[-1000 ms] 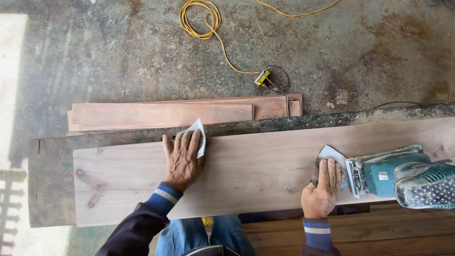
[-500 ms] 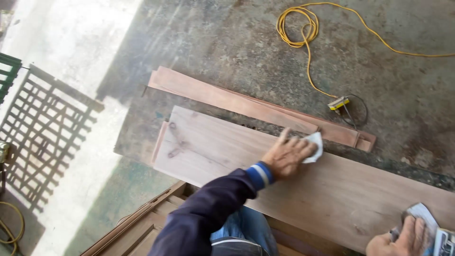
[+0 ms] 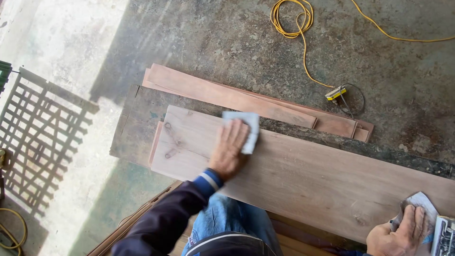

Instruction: Hand sanding a wooden plank using sandpaper and an orbital sander.

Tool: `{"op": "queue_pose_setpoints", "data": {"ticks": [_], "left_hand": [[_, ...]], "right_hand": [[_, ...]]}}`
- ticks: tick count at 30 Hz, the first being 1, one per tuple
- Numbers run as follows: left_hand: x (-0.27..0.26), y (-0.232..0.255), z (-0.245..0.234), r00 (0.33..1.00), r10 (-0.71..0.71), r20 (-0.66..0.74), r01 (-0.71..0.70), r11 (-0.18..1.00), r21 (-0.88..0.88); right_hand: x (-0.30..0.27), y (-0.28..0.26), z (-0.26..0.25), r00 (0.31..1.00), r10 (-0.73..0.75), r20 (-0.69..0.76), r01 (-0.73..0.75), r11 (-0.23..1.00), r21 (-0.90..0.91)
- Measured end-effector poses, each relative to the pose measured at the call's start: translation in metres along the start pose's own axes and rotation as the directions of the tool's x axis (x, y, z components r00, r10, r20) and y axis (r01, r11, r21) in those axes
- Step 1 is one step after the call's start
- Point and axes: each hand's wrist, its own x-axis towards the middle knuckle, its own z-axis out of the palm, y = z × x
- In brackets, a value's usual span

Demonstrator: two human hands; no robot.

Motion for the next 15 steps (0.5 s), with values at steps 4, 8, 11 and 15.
{"op": "queue_pose_setpoints", "data": {"ticks": [4, 8, 11, 15], "left_hand": [[-0.039, 0.129, 0.038, 0.854, 0.474, 0.215, -0.470, 0.880, -0.075], [-0.060, 0.072, 0.017, 0.835, 0.503, 0.222, -0.540, 0.826, 0.160], [-0.076, -0.049, -0.032, 0.988, 0.056, 0.145, -0.109, 0.914, 0.390], [-0.091, -0.131, -0.017, 0.974, -0.177, -0.143, 0.190, 0.979, 0.081]], "right_hand": [[-0.011, 0.020, 0.013, 0.999, -0.004, 0.034, 0.007, 0.996, -0.091], [-0.047, 0.079, 0.053, 0.996, 0.033, 0.082, -0.020, 0.989, -0.149], [-0.043, 0.073, 0.045, 0.995, 0.039, 0.092, -0.023, 0.985, -0.170], [-0.049, 0.078, 0.055, 0.988, 0.107, 0.107, -0.086, 0.978, -0.189]]}}
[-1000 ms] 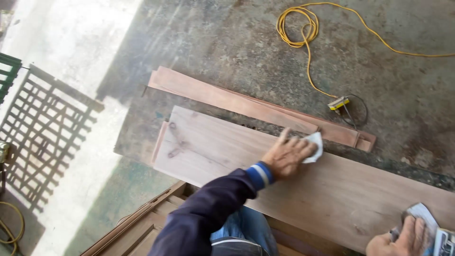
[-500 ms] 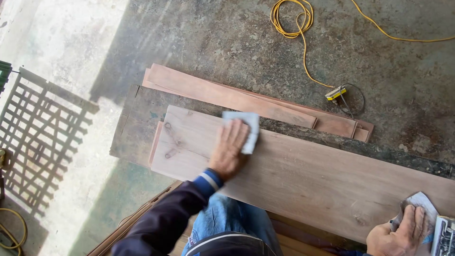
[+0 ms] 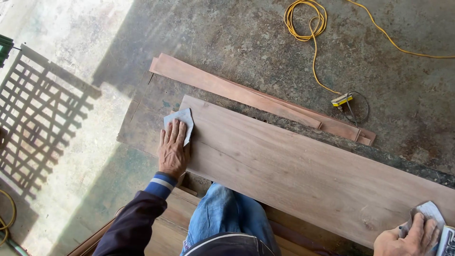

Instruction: Hand sanding a wooden plank using sandpaper and an orbital sander.

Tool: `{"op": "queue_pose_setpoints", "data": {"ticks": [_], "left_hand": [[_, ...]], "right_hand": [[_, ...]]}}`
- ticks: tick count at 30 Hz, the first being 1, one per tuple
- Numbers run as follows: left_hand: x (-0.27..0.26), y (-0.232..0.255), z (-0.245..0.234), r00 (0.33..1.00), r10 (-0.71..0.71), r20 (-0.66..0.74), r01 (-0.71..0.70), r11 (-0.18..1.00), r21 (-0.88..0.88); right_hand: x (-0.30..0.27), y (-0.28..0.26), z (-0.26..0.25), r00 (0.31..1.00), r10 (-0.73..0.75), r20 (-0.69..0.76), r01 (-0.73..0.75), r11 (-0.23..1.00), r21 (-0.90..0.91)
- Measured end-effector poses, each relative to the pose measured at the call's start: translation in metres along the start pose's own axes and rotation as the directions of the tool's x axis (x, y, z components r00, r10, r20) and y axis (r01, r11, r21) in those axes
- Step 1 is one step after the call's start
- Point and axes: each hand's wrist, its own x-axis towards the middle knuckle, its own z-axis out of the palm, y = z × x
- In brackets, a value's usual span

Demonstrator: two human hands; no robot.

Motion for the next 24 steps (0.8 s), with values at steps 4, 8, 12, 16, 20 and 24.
{"op": "queue_pose_setpoints", "data": {"ticks": [4, 8, 12, 16, 20, 24], "left_hand": [[-0.022, 0.061, 0.010, 0.994, 0.083, -0.067, -0.092, 0.986, -0.140], [-0.017, 0.102, -0.003, 0.943, 0.332, -0.033, -0.324, 0.889, -0.324], [0.004, 0.054, 0.005, 0.870, 0.484, 0.092, -0.432, 0.839, -0.329], [0.018, -0.002, 0.002, 0.762, 0.646, 0.044, -0.618, 0.745, -0.251], [0.037, -0.052, -0.035, 0.805, 0.586, 0.097, -0.556, 0.801, -0.221], [0.043, -0.057, -0.037, 0.818, 0.567, 0.092, -0.529, 0.806, -0.267]], "right_hand": [[0.017, -0.061, -0.014, 0.995, 0.100, 0.003, -0.098, 0.977, 0.190], [-0.008, -0.246, -0.045, 0.979, -0.202, 0.028, 0.176, 0.907, 0.383], [-0.028, -0.346, -0.074, 0.905, -0.414, 0.101, 0.330, 0.831, 0.447], [-0.017, -0.273, -0.063, 0.898, -0.429, 0.099, 0.352, 0.834, 0.425], [-0.010, -0.184, -0.044, 0.994, -0.064, 0.090, 0.052, 0.991, 0.126], [-0.024, -0.329, -0.030, 0.987, 0.134, 0.085, -0.141, 0.987, 0.078]]}}
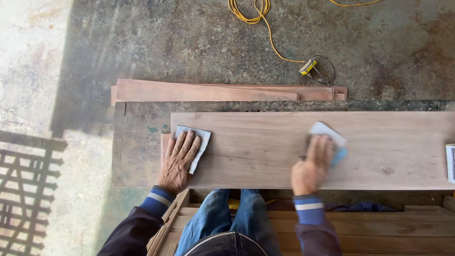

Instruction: Hand sanding a wooden plank using sandpaper and an orbital sander.

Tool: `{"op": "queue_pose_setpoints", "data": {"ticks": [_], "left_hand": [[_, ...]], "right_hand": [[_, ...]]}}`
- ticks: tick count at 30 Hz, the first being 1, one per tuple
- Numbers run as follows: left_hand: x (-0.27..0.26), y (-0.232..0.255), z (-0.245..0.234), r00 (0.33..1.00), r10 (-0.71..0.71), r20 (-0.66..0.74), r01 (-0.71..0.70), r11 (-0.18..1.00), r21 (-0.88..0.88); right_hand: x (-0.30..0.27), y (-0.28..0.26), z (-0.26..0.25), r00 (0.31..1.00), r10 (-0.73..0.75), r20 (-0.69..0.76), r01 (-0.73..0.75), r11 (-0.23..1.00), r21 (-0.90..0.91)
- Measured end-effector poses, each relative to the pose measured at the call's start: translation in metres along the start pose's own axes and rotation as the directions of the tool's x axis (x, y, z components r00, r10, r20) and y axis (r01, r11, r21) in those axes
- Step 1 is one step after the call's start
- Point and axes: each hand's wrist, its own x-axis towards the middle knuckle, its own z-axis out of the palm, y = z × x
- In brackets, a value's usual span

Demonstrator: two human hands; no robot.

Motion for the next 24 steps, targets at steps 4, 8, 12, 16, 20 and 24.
{"op": "queue_pose_setpoints", "data": {"ticks": [4, 8, 12, 16, 20, 24], "left_hand": [[-0.008, -0.008, 0.014, 0.991, 0.015, -0.130, -0.020, 0.999, -0.033], [-0.010, -0.009, 0.013, 0.997, -0.012, -0.077, 0.010, 1.000, -0.017], [-0.009, -0.011, 0.018, 0.996, 0.003, -0.090, -0.005, 1.000, -0.023], [-0.010, -0.008, 0.019, 0.997, -0.046, -0.066, 0.046, 0.999, -0.010], [-0.008, -0.010, 0.019, 0.997, -0.030, -0.073, 0.029, 0.999, -0.022], [-0.007, -0.013, 0.021, 0.998, -0.017, -0.057, 0.016, 1.000, -0.015]], "right_hand": [[-0.068, -0.144, 0.001, 0.903, -0.429, 0.004, 0.394, 0.834, 0.386], [-0.035, -0.088, -0.021, 0.829, -0.558, -0.039, 0.508, 0.723, 0.469], [0.012, 0.065, -0.015, 0.977, -0.213, 0.012, 0.213, 0.977, 0.033], [-0.022, -0.041, -0.006, 0.997, -0.048, -0.067, 0.058, 0.985, 0.160], [-0.090, -0.162, -0.027, 0.881, -0.470, 0.053, 0.433, 0.845, 0.314], [-0.034, -0.025, -0.030, 0.915, -0.404, 0.002, 0.382, 0.865, 0.326]]}}
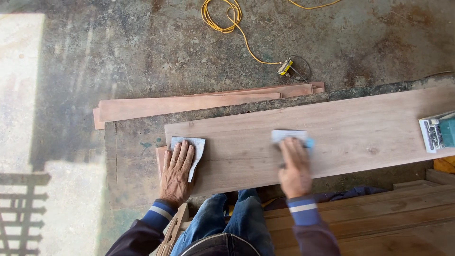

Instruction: Hand sanding a wooden plank using sandpaper and an orbital sander.

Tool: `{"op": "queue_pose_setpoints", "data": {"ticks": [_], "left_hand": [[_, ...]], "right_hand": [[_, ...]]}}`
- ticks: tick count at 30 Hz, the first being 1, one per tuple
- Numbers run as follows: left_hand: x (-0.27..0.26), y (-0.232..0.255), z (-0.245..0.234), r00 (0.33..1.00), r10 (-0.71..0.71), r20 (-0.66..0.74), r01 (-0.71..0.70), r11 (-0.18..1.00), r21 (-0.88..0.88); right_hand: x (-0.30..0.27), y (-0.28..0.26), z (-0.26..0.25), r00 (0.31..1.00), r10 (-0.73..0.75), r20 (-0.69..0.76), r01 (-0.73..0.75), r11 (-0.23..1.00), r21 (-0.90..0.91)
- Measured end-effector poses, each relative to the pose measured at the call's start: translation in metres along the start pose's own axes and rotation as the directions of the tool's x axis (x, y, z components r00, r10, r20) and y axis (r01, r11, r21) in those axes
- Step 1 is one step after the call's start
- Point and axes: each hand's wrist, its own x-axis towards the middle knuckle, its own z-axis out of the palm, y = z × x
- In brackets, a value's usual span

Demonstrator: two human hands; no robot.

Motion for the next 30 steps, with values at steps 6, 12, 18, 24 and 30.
{"op": "queue_pose_setpoints", "data": {"ticks": [6, 12, 18, 24, 30], "left_hand": [[-0.003, 0.002, 0.000, 0.999, -0.049, 0.022, 0.050, 0.999, -0.008], [-0.002, 0.000, 0.000, 1.000, -0.017, -0.009, 0.017, 1.000, -0.018], [-0.003, 0.000, 0.002, 0.999, -0.030, -0.016, 0.030, 0.999, -0.014], [-0.004, 0.003, 0.002, 0.995, -0.083, 0.055, 0.083, 0.997, 0.008], [-0.002, -0.001, 0.004, 0.999, -0.033, 0.007, 0.033, 0.999, -0.015]], "right_hand": [[-0.013, 0.030, 0.025, 0.884, 0.395, -0.252, -0.466, 0.798, -0.382], [-0.006, -0.090, 0.028, 1.000, -0.009, 0.000, 0.009, 0.999, 0.048], [-0.014, 0.084, -0.030, 0.821, 0.556, -0.129, -0.571, 0.799, -0.188], [0.008, -0.127, 0.057, 0.987, 0.159, -0.026, -0.159, 0.987, -0.006], [0.016, 0.021, -0.002, 0.999, 0.012, -0.051, -0.013, 1.000, -0.023]]}}
